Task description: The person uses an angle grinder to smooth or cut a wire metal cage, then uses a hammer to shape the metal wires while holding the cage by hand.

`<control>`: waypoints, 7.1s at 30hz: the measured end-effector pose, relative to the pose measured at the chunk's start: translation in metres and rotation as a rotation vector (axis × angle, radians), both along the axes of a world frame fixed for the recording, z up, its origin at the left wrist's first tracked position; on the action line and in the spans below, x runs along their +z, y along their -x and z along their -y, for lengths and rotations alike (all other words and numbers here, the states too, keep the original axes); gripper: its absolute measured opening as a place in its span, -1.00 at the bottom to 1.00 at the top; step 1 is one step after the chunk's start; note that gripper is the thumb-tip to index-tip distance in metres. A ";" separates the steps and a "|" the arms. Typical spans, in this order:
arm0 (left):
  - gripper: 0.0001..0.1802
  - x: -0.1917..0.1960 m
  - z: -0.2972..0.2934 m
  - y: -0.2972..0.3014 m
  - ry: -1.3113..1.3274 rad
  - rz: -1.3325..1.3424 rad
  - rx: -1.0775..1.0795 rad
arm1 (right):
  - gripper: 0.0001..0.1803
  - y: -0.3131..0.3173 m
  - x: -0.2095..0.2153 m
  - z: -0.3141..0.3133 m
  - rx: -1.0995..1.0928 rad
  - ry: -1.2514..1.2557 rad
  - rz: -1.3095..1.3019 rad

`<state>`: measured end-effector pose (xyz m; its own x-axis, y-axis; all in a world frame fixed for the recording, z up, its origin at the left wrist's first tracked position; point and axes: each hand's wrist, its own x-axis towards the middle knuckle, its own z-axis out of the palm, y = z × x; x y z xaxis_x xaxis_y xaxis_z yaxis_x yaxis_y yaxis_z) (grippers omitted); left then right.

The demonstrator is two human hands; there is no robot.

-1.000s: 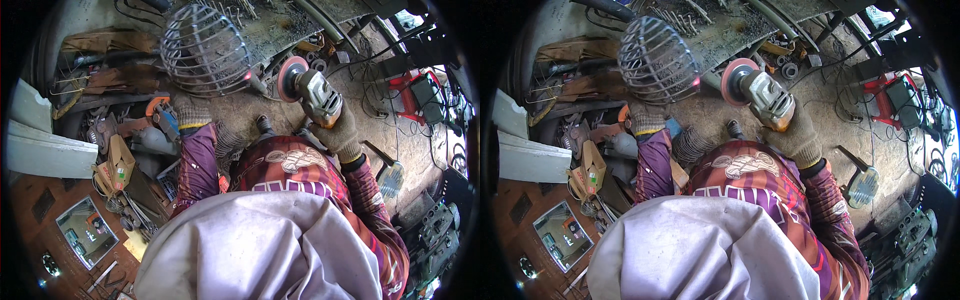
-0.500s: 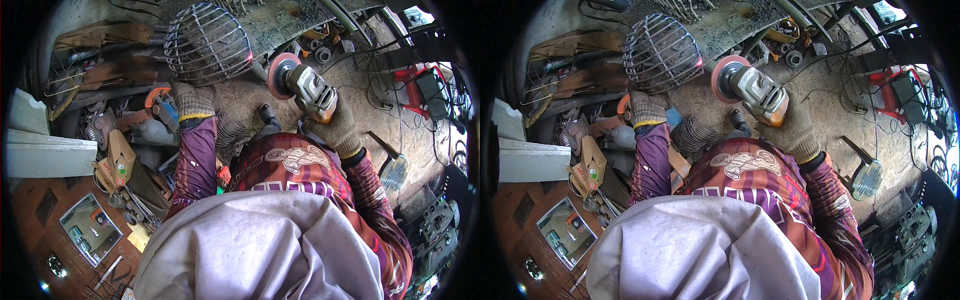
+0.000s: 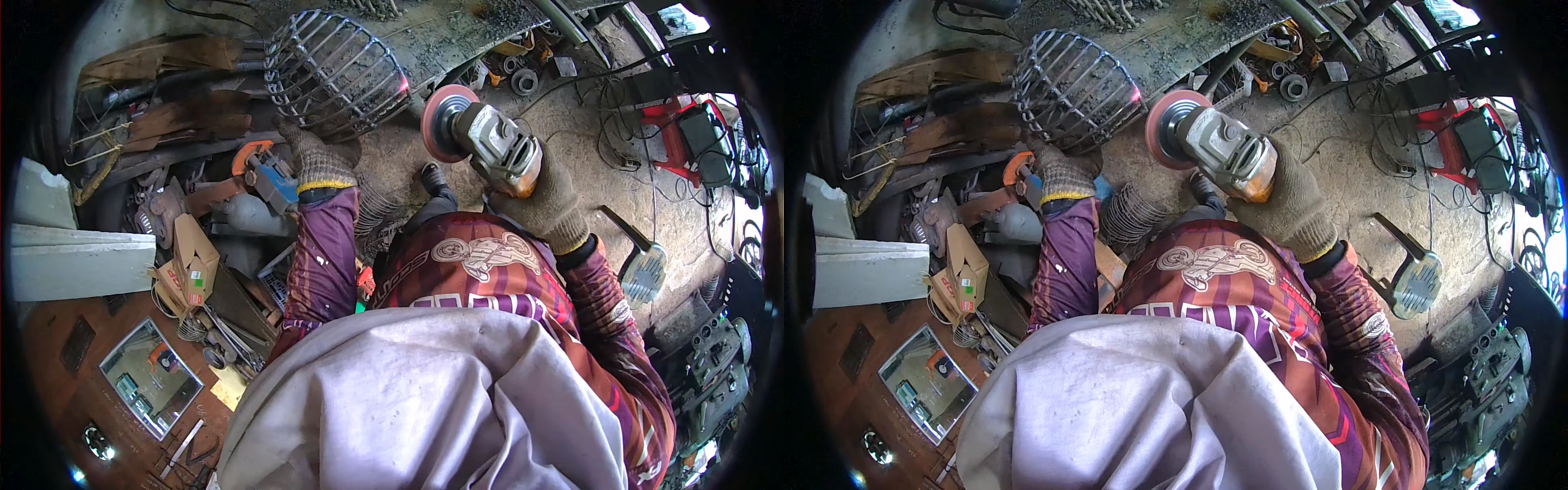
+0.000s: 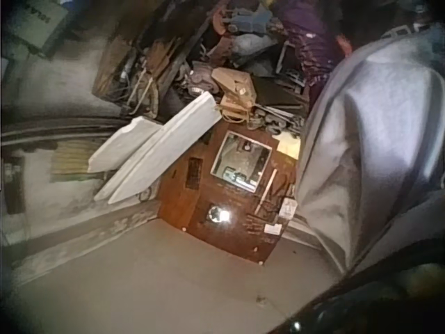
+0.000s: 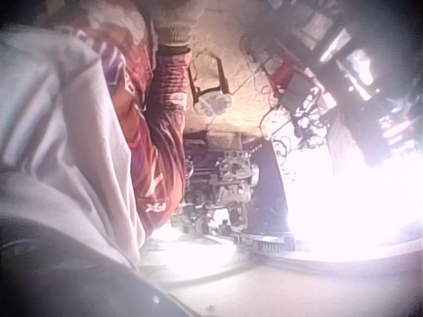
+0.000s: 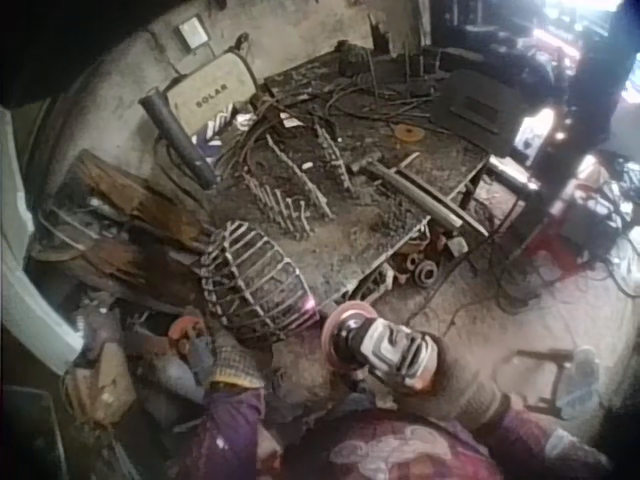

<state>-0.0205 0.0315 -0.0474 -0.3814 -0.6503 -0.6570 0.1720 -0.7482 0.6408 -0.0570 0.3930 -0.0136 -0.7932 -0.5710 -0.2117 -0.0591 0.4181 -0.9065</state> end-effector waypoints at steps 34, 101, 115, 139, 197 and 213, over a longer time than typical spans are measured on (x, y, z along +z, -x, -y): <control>-0.25 -0.026 -0.017 0.004 -0.117 -0.364 -0.094 | -0.10 -0.021 0.078 0.072 0.005 -0.370 -0.155; -0.12 -0.043 -0.012 0.010 -0.130 -0.502 -0.114 | -0.03 0.015 0.091 0.062 0.048 -0.443 -0.217; -0.10 -0.018 -0.021 0.010 -0.123 -0.373 -0.125 | -0.08 0.018 0.097 0.081 0.055 -0.433 -0.211; 0.08 -0.047 -0.014 0.009 -0.138 -0.438 -0.125 | -0.06 0.026 0.109 0.087 0.086 -0.487 -0.289; -0.19 -0.037 -0.012 0.010 -0.221 -0.441 -0.017 | -0.06 0.045 0.132 0.103 0.154 -0.515 -0.271; -0.23 -0.032 -0.018 0.010 -0.049 -0.449 -0.073 | -0.05 0.087 0.126 0.080 0.304 -0.449 -0.260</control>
